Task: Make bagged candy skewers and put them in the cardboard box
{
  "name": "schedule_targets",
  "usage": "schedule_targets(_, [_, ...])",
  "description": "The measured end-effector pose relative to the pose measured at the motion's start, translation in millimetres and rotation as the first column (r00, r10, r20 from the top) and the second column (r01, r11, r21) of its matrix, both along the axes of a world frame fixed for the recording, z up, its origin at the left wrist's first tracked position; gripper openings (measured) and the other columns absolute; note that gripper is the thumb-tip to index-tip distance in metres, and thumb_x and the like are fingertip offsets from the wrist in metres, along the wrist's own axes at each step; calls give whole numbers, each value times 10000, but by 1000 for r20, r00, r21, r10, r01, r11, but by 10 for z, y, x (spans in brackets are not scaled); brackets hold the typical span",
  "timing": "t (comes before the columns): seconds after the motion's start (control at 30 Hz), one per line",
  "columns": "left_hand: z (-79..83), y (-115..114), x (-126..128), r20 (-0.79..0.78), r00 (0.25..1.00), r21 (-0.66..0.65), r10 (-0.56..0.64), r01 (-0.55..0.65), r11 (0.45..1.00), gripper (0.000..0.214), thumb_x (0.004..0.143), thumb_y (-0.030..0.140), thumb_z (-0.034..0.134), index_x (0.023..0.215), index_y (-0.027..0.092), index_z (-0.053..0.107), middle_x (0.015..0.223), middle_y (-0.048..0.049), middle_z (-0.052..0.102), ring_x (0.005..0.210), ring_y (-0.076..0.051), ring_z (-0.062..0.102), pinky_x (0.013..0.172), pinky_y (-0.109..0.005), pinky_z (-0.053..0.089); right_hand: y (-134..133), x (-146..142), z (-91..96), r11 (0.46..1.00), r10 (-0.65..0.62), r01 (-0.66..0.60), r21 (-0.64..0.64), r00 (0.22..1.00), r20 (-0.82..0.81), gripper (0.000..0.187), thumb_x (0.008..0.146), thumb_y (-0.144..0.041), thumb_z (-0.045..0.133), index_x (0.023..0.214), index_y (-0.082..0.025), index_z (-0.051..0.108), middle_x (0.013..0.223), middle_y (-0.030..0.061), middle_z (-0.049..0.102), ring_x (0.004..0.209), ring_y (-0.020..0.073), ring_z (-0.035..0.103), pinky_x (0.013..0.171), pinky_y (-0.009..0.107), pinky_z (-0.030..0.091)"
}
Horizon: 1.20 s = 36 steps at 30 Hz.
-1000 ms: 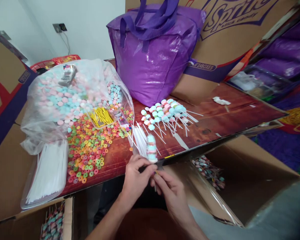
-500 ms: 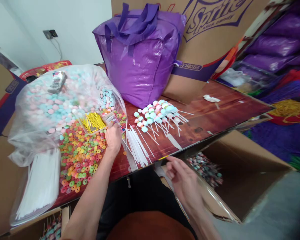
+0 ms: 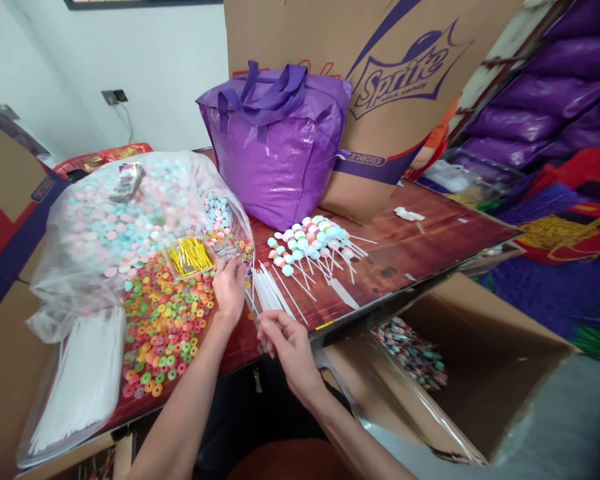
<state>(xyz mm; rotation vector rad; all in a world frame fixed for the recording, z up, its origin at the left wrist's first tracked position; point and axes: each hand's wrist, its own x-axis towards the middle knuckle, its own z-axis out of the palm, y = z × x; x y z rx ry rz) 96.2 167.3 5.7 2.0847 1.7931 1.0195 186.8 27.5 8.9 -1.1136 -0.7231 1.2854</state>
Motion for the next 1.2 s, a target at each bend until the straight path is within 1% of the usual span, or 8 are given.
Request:
schedule_targets(0.2, [104,-719,8,355,895,233,-270,195,953,175,909,185,555,906,209,729,940,-64,635,867,-178,647,787,-292,529,255,-56,-18,993,-99,108,55,985,-144,320,789,-454,743,923,-164,734,788,21,662,686,139,556,637,256,450])
schedule_targets(0.3, [47,-1054,-56,520,831,182,-197,118,976,219,901,222,590,1078,239,718,1084,-86,594,965,-190,637,851,-317,530,253,-146,-47,988,-133,145,53,975,-178,226,773,-392,754,807,-169,734,739,9,656,713,152,565,694,276,456])
schedule_targets(0.4, [-6,-1246,-174,828,558,-53,44,0,999,293,833,313,719,1109,234,662,1029,-53,595,809,-133,617,714,-251,527,193,-190,-87,987,-153,158,19,976,-157,185,754,-352,756,748,-172,714,679,-15,620,653,129,524,656,257,430])
schedule_targets(0.5, [-12,-1292,-297,941,176,-327,291,236,915,323,759,414,787,956,180,681,878,-27,626,647,-86,548,565,-200,470,124,-179,-114,998,-53,54,34,998,-34,192,767,-338,733,706,-162,686,636,-26,574,614,116,483,598,240,385])
schedule_targets(0.6, [12,-1267,-352,910,-14,-392,415,297,871,344,597,368,898,773,151,697,850,-35,667,694,-107,588,615,-219,500,60,-178,-123,995,39,-52,86,989,146,214,815,-340,685,711,-157,647,657,-24,556,638,119,476,611,241,382])
schedule_targets(0.83, [41,-1337,-260,947,141,-304,287,113,946,421,685,406,843,543,145,545,527,48,451,511,-53,388,501,-180,378,-10,-205,-89,995,-27,-8,96,934,357,385,939,-426,494,633,-197,445,591,-51,411,563,101,379,529,232,316])
schedule_targets(1.03, [55,-1306,-361,903,-23,-422,429,136,896,380,532,354,926,671,145,640,638,41,563,506,-52,436,493,-192,410,-12,-18,-107,992,16,-75,101,870,494,406,952,-404,483,613,-209,373,586,-56,361,569,101,355,540,237,287])
schedule_targets(1.2, [51,-1217,-303,920,-24,-391,391,-40,919,410,514,353,933,637,137,608,599,59,515,507,-36,376,445,-159,334,36,41,-169,996,-26,-18,84,866,500,415,963,-416,475,613,-211,384,590,-57,362,570,107,373,547,238,304])
